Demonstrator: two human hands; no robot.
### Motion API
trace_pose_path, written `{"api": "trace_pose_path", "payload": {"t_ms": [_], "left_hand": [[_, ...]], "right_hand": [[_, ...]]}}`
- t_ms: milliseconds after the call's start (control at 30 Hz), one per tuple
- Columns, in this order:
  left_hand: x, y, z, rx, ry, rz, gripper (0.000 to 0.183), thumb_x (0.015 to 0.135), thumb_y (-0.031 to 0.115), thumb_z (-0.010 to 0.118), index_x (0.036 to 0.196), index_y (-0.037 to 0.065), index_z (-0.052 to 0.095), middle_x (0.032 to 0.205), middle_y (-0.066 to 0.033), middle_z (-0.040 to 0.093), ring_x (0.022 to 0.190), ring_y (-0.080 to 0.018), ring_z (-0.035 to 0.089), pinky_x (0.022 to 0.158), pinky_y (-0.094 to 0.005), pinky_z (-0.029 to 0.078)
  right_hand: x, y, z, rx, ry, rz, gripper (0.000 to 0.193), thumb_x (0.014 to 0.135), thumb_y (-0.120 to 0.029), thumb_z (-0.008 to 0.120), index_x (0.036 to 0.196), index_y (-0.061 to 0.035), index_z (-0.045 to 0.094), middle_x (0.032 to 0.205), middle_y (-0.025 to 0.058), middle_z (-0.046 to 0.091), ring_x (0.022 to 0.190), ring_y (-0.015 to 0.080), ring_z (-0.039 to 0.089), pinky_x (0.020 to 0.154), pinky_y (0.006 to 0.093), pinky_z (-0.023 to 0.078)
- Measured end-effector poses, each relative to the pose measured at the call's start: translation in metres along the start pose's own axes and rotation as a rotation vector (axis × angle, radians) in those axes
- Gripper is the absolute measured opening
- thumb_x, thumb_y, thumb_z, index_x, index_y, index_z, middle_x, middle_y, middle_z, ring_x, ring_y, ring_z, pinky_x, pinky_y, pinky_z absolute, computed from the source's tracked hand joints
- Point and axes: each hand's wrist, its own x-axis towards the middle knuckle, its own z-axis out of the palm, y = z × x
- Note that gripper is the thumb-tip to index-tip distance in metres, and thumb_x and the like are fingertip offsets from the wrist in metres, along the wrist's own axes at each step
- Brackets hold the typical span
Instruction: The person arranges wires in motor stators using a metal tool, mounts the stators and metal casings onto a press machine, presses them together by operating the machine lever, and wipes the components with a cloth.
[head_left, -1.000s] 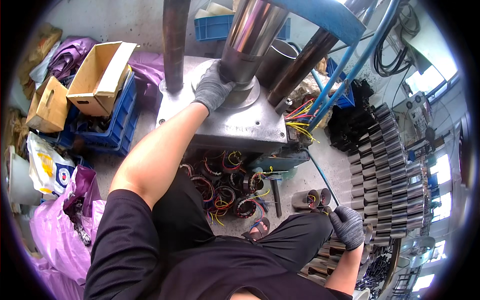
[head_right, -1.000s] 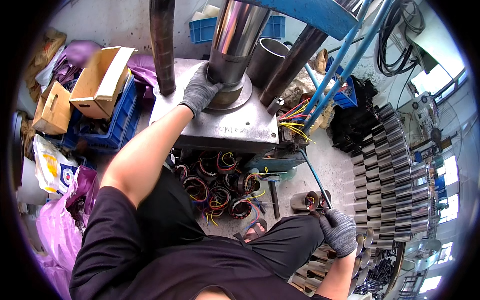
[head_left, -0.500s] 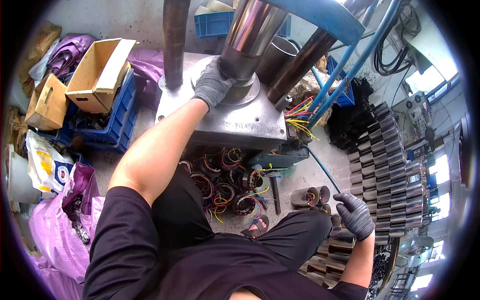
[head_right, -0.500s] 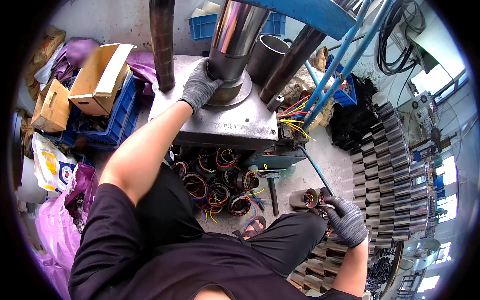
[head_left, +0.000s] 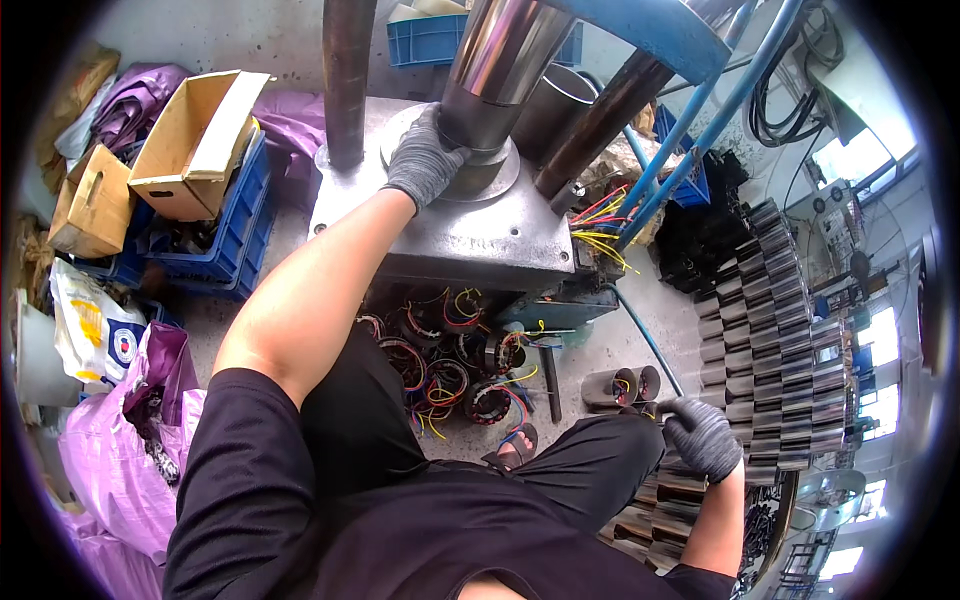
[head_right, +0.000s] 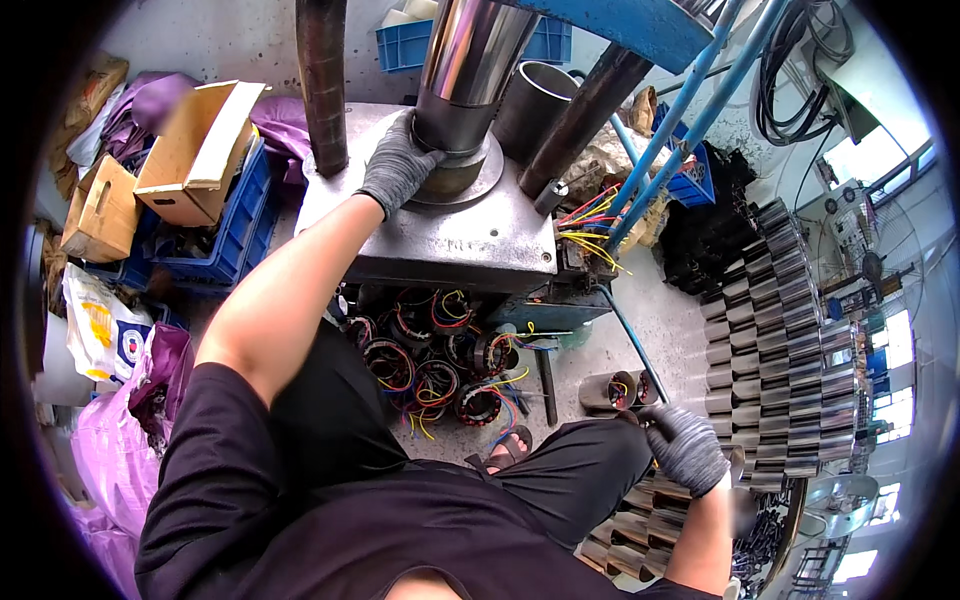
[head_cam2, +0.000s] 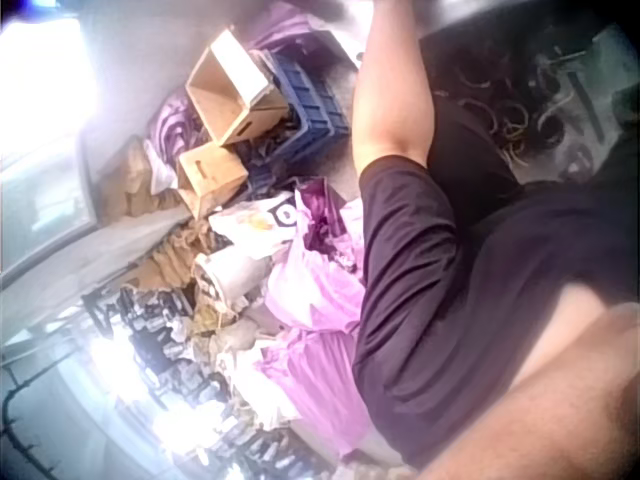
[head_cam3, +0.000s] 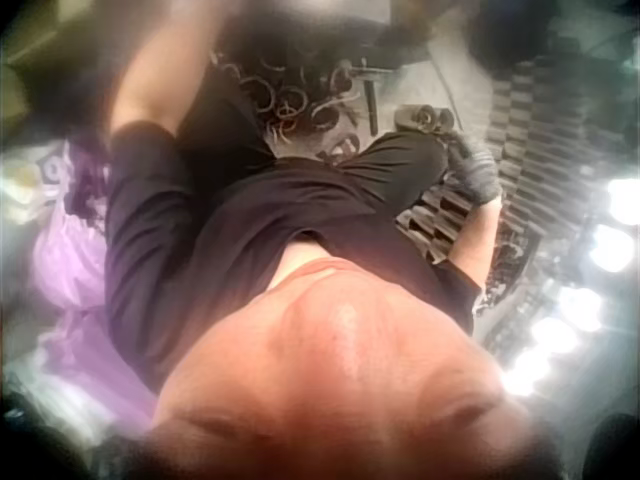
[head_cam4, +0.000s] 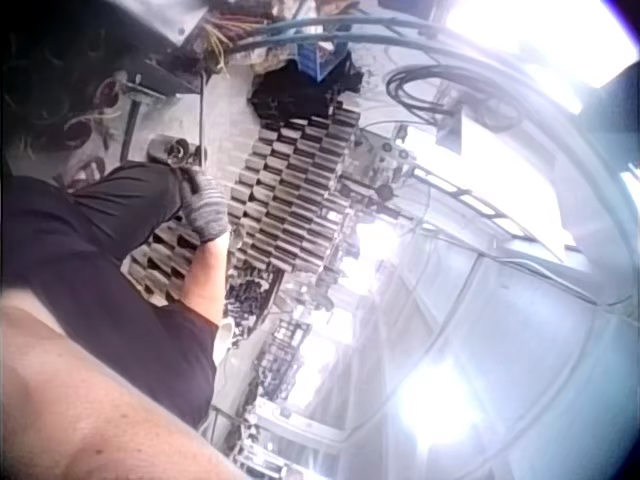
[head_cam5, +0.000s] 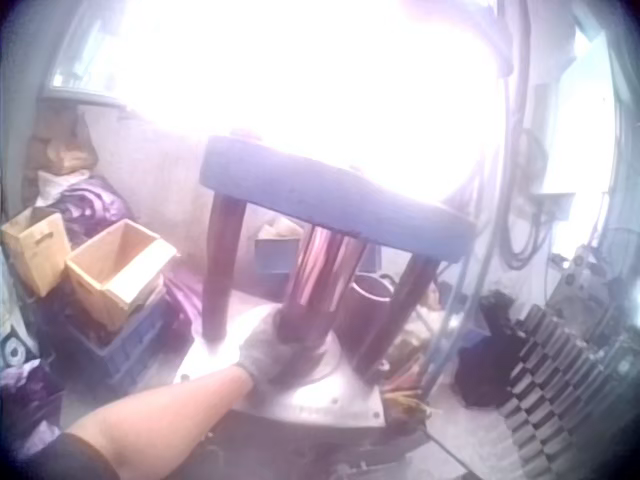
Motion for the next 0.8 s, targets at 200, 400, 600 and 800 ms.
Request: {"api": "trace_pose_path", "payload": {"t_ms": [200, 400, 600, 800], "left_hand": [[0.002, -0.007, 0.004, 0.009, 0.007, -0.006, 0.071, 0.079, 0.018, 0.084, 0.140, 0.005, 0.050, 0.133, -0.0178, 0.064, 0.126, -0.0338, 0.060, 0.111, -0.0414, 0.046], [0.004, -0.011, 0.008, 0.040, 0.040, 0.010, 0.070, 0.079, 0.018, 0.084, 0.139, 0.005, 0.051, 0.132, -0.0176, 0.064, 0.125, -0.0338, 0.060, 0.110, -0.0412, 0.047], [0.004, -0.008, 0.007, 0.037, -0.020, 0.003, 0.079, 0.080, 0.028, 0.084, 0.145, 0.007, 0.046, 0.135, -0.0196, 0.062, 0.128, -0.0349, 0.059, 0.111, -0.0454, 0.046], [0.003, -0.012, 0.006, 0.040, 0.000, 0.010, 0.084, 0.080, 0.029, 0.085, 0.148, 0.006, 0.043, 0.136, -0.0192, 0.062, 0.130, -0.0348, 0.058, 0.111, -0.0448, 0.045]], "right_hand": [[0.001, 0.001, -0.004, 0.234, 0.131, 0.152, 0.026, 0.088, -0.003, 0.063, 0.111, 0.0011, 0.071, 0.094, 0.0184, 0.073, 0.085, 0.0326, 0.071, 0.078, 0.0396, 0.055], [0.000, 0.015, 0.004, -0.106, -0.100, -0.133, 0.025, 0.092, -0.007, 0.059, 0.113, -0.0004, 0.070, 0.089, 0.0152, 0.072, 0.078, 0.0242, 0.071, 0.072, 0.0375, 0.056], [-0.001, 0.017, 0.002, -0.008, -0.037, -0.138, 0.024, 0.092, -0.007, 0.060, 0.113, -0.0013, 0.071, 0.086, 0.0137, 0.071, 0.072, 0.0232, 0.070, 0.068, 0.0360, 0.056], [0.000, 0.028, 0.005, 0.303, 0.052, 0.103, 0.025, 0.093, -0.001, 0.058, 0.115, 0.0017, 0.069, 0.091, 0.0095, 0.071, 0.069, 0.0143, 0.064, 0.062, 0.0307, 0.055]]}}
